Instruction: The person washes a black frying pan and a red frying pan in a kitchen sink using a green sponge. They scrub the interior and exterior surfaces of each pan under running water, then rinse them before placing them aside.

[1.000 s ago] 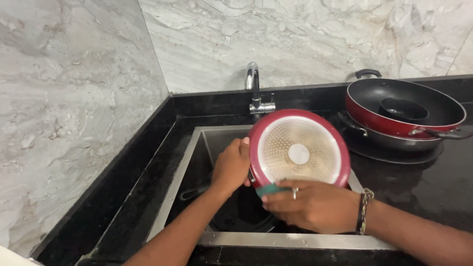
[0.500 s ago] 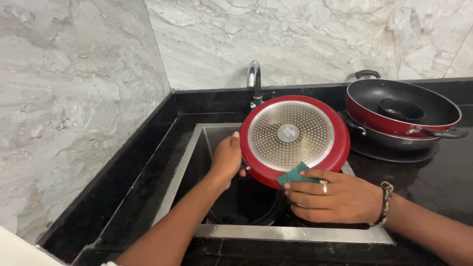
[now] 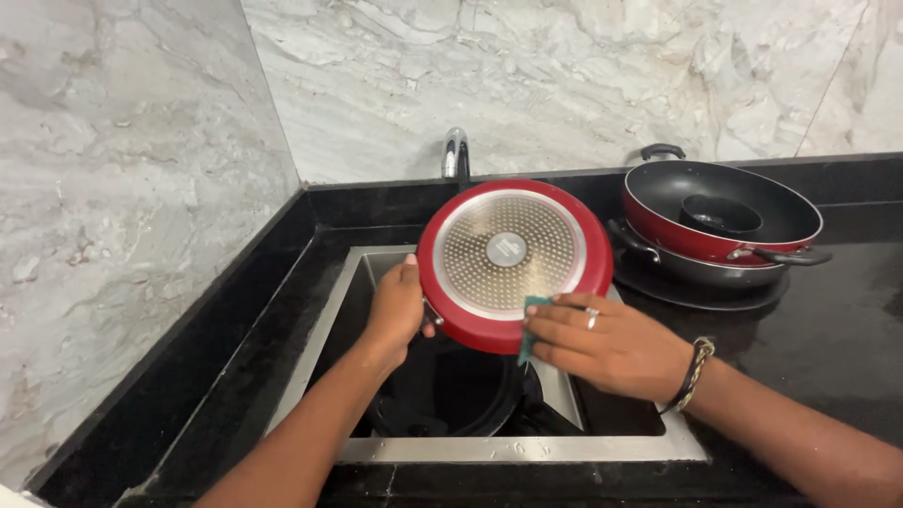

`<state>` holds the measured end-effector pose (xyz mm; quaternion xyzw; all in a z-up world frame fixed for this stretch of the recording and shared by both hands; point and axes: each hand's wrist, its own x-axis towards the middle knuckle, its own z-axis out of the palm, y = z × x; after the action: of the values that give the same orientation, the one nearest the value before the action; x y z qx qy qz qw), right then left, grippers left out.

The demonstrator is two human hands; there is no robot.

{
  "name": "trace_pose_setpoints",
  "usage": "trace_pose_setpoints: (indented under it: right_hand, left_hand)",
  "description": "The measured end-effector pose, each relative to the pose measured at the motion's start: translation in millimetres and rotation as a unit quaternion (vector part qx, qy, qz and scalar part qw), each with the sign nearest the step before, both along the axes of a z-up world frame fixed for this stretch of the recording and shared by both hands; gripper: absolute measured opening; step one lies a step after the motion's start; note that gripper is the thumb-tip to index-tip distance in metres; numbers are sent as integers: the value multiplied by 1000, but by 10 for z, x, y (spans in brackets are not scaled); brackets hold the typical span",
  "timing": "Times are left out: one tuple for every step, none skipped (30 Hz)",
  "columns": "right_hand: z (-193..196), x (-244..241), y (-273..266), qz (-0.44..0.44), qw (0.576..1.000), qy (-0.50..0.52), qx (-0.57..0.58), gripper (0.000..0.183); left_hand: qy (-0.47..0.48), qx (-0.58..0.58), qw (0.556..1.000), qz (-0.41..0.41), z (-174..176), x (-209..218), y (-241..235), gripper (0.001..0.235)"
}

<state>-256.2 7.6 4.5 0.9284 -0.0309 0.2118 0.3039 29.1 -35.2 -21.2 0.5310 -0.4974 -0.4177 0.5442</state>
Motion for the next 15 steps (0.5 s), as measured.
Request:
trace_pose_setpoints:
  right_hand:
    - [3,-39,-29,0,1000,0,0,28]
    - [5,-76,-59,-13,1000,-17,4,29]
    - [4,-106,-90,-25,999,-34,9,30]
    - [14,-127,-113,-25,999,-34,9,30]
    - [18,-145,-133,-31,998,-43,35,30]
    - [22,-163,-155,-37,996,-51,61,30]
    - [26,-177,-170,-38,996,-51,62,30]
    - [29,-191,-185,-30,994,-57,84,28]
    - [36,-211,-201,-22,992,-64,107,27]
    - [34,-230,-207,-23,992,-64,107,27]
    - [36,-238,-219,-28,990,-77,111,26]
    - [40,-243,-230,-34,989,-90,115,25]
    - [33,-254,-246,-32,989,-90,114,25]
    - [27,-264,-262,-43,987,-103,116,24]
    - [20,-276,-276,-54,985,-115,119,23]
  left_hand:
    - [0,0,1000,0,-5,16,-20,52]
    - [6,7,1000,10,-10,33,-40,52]
    - [12,14,1000,20,-18,59,-57,52]
    - [12,14,1000,21,-24,60,-60,52]
    - [10,8,1000,19,-31,64,-61,53]
    - [7,2,1000,18,-39,67,-64,54]
    - [7,2,1000,17,-27,67,-53,54]
    - [-7,1,1000,28,-16,66,-43,55]
    - [-20,0,999,39,-3,60,-36,56]
    - [-20,0,999,38,9,52,-28,56]
    - [-28,-2,998,51,26,57,-21,56]
    - [-36,-4,997,64,44,64,-13,56]
    - [-36,-5,997,66,63,55,0,56]
    - [-58,-1,995,79,83,45,12,57]
    - [-81,2,992,93,99,35,26,59]
